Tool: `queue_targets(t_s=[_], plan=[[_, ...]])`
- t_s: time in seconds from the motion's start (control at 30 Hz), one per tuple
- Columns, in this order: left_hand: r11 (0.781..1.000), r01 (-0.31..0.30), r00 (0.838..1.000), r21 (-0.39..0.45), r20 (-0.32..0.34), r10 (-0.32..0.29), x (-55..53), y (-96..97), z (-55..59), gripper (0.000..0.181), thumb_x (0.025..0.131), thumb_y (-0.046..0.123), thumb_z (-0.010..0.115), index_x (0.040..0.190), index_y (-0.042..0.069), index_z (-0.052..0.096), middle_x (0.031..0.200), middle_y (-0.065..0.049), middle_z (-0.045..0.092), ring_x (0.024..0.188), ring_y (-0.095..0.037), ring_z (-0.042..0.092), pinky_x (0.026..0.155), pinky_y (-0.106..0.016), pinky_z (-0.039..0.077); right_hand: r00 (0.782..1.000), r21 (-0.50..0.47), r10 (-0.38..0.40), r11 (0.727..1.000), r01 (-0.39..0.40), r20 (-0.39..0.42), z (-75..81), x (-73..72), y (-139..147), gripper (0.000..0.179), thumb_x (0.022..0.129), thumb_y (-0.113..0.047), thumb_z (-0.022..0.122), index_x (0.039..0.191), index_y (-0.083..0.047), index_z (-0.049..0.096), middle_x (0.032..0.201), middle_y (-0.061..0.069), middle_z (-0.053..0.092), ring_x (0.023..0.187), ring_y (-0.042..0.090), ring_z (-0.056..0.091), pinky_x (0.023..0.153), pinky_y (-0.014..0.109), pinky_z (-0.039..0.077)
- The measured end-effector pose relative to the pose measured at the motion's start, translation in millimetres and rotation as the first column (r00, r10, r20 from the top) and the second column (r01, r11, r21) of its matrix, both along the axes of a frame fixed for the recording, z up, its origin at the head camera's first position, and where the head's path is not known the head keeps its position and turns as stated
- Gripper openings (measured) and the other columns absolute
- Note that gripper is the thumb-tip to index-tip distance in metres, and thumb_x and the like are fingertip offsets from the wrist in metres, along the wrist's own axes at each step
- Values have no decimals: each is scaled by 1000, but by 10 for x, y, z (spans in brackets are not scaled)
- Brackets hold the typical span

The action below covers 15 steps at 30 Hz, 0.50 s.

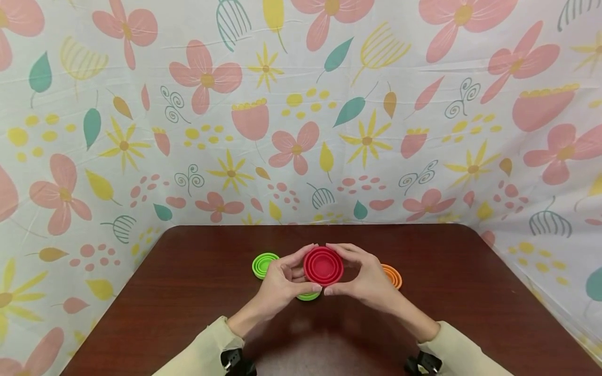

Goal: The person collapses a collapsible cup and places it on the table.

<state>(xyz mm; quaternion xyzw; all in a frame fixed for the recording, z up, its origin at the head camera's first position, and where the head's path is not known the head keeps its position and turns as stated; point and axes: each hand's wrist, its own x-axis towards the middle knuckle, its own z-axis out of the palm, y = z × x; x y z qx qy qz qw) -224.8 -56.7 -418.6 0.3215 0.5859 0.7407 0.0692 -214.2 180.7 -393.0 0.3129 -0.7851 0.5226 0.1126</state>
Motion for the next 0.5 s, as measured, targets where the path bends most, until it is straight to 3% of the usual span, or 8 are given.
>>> queue_targets(t_s=[0.33,0.5], plan=[[998,-45,998,-42,30,46,-132,-3,8,81,88,-6,82,159,9,46,155,-12,54,134,-32,59,103,-41,54,999,-15,24,1000,-24,48,-39,-258,8,80,73,-11,98,144,-5,64,139,9,65,114,25,70,94,33,60],[989,-125,991,-79,40,128,-189,-4,-24,81,89,-7,80,160,1,41,159,-17,48,140,-33,53,108,-41,50,992,-44,35,999,-30,121,-95,-412,22,77,75,-5,96,144,1,63,139,18,63,110,31,72,91,37,62]])
